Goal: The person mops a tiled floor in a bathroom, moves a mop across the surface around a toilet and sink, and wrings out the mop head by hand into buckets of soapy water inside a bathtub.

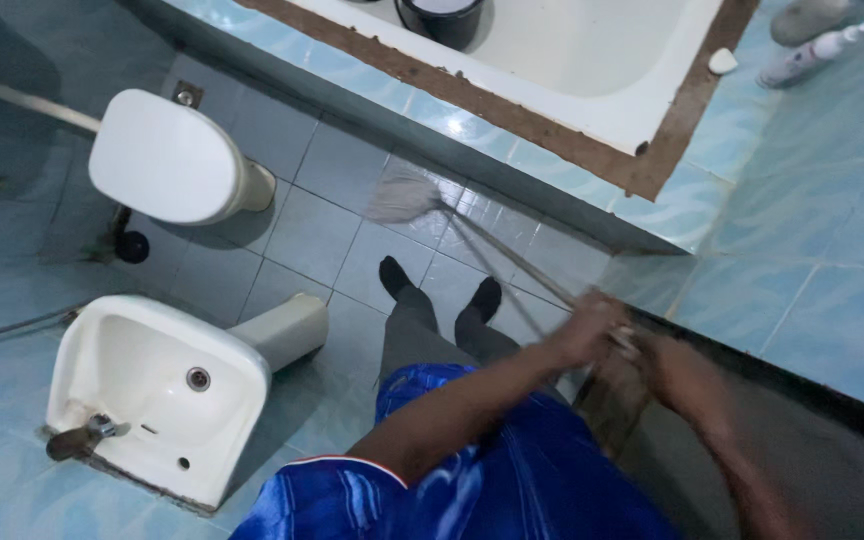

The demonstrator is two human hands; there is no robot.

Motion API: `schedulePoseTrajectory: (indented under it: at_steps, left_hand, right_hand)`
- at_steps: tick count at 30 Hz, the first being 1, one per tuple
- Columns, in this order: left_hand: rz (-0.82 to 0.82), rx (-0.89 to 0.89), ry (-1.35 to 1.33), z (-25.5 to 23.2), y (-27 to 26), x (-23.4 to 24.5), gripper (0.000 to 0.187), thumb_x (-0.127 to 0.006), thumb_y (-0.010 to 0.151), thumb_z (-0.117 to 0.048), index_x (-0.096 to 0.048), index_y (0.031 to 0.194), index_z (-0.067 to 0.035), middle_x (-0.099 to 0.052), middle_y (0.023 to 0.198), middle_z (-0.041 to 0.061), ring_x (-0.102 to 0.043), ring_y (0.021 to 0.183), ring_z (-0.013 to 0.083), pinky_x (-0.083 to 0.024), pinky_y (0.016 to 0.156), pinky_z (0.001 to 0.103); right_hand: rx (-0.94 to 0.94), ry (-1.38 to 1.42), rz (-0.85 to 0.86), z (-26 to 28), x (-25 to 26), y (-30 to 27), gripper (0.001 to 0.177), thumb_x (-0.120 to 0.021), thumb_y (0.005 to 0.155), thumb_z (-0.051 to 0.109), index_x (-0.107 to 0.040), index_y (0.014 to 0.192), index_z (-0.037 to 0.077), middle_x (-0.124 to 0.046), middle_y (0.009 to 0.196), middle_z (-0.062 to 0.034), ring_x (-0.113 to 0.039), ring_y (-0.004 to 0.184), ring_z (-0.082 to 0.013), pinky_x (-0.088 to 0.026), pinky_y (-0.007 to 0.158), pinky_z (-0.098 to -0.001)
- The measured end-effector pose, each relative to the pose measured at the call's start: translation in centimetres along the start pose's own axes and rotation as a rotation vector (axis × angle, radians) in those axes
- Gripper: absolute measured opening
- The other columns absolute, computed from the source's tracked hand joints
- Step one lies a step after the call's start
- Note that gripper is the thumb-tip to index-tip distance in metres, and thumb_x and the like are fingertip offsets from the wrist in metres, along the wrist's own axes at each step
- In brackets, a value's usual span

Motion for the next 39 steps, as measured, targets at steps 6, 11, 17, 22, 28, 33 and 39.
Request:
schedulePoseTrajectory:
  at_steps: [6, 11, 17, 22, 28, 33, 39]
  left_hand:
    - [0.223, 0.096, -0.275, -12.0, 4.4, -4.8, 0.032, -0.073, 0.084, -0.018, -0.059, 0.111, -0.008, -0.062, 0.104, 0.014, -0.060, 0.099, 0.0351, -0.046, 0.084, 0.048]
    - [0.095, -0.255, -0.277, -10.3, 3.6, -2.9, 0.036, -0.069, 0.083, -0.019, -0.058, 0.115, -0.008, -0.063, 0.106, 0.015, -0.061, 0.102, 0.0369, -0.049, 0.089, 0.049]
    - [0.129, -0.324, -0.071, -7.5, 1.4, -1.2, 0.044, -0.076, 0.075, -0.027, -0.057, 0.106, -0.004, -0.060, 0.098, 0.020, -0.060, 0.097, 0.0431, -0.048, 0.084, 0.054]
    - [0.186, -0.221, 0.173, -6.3, -0.1, 5.3, 0.045, -0.083, 0.066, -0.033, -0.059, 0.092, -0.004, -0.061, 0.088, 0.016, -0.063, 0.087, 0.0403, -0.051, 0.074, 0.053]
    - [0.125, -0.066, 0.404, 0.1, -3.1, 18.7, 0.036, -0.084, 0.064, -0.033, -0.065, 0.083, -0.009, -0.064, 0.084, 0.011, -0.065, 0.086, 0.0367, -0.052, 0.070, 0.052]
    - [0.263, 0.540, 0.526, 9.8, -8.1, 26.8, 0.023, -0.076, 0.078, -0.027, -0.072, 0.089, -0.007, -0.068, 0.094, 0.015, -0.065, 0.098, 0.0367, -0.054, 0.085, 0.050]
    - [0.034, 0.536, 0.534, 14.4, -15.3, 28.3, 0.018, -0.070, 0.080, -0.017, -0.070, 0.090, -0.002, -0.065, 0.101, 0.021, -0.058, 0.109, 0.0407, -0.050, 0.093, 0.048]
  right_hand:
    - [-0.256, -0.316, 0.132, -4.3, 6.3, -10.0, 0.033, -0.046, 0.108, 0.028, -0.069, 0.129, 0.015, -0.078, 0.114, -0.0143, -0.077, 0.097, -0.0297, -0.063, 0.087, -0.0446]
    - [-0.208, -0.339, 0.187, 1.0, 4.8, -8.5, 0.026, -0.055, 0.103, 0.021, -0.072, 0.120, 0.013, -0.078, 0.108, -0.0124, -0.078, 0.096, -0.0265, -0.061, 0.088, -0.0431]
    - [0.159, -0.238, -0.215, 6.3, 5.7, -9.8, 0.019, -0.067, 0.089, 0.019, -0.070, 0.103, 0.007, -0.074, 0.095, -0.0158, -0.071, 0.088, -0.0319, -0.057, 0.077, -0.0456]
    - [0.387, -0.278, -0.331, 11.5, 7.4, -11.2, 0.013, -0.062, 0.090, 0.017, -0.068, 0.095, 0.006, -0.072, 0.083, -0.0144, -0.071, 0.074, -0.0285, -0.058, 0.067, -0.0437]
    - [0.303, -0.113, -0.137, 20.3, 3.4, -0.6, 0.019, -0.063, 0.090, 0.017, -0.072, 0.089, 0.001, -0.072, 0.089, -0.0267, -0.072, 0.085, -0.0429, -0.057, 0.079, -0.0516]
    - [0.506, -0.015, -0.173, 28.7, -2.2, 7.2, 0.021, -0.065, 0.092, 0.022, -0.073, 0.097, 0.003, -0.073, 0.091, -0.0261, -0.070, 0.087, -0.0450, -0.055, 0.081, -0.0550]
    - [0.669, 0.059, -0.110, 33.2, -9.2, 10.6, 0.025, -0.064, 0.093, 0.019, -0.068, 0.112, 0.003, -0.070, 0.096, -0.0281, -0.068, 0.091, -0.0462, -0.054, 0.083, -0.0561]
Point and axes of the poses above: each hand's wrist, its own y-axis towards the middle knuckle, its own x-axis out of the back of the hand, z = x × y, the point moved 9 cm from there along y, towards the middle knuckle
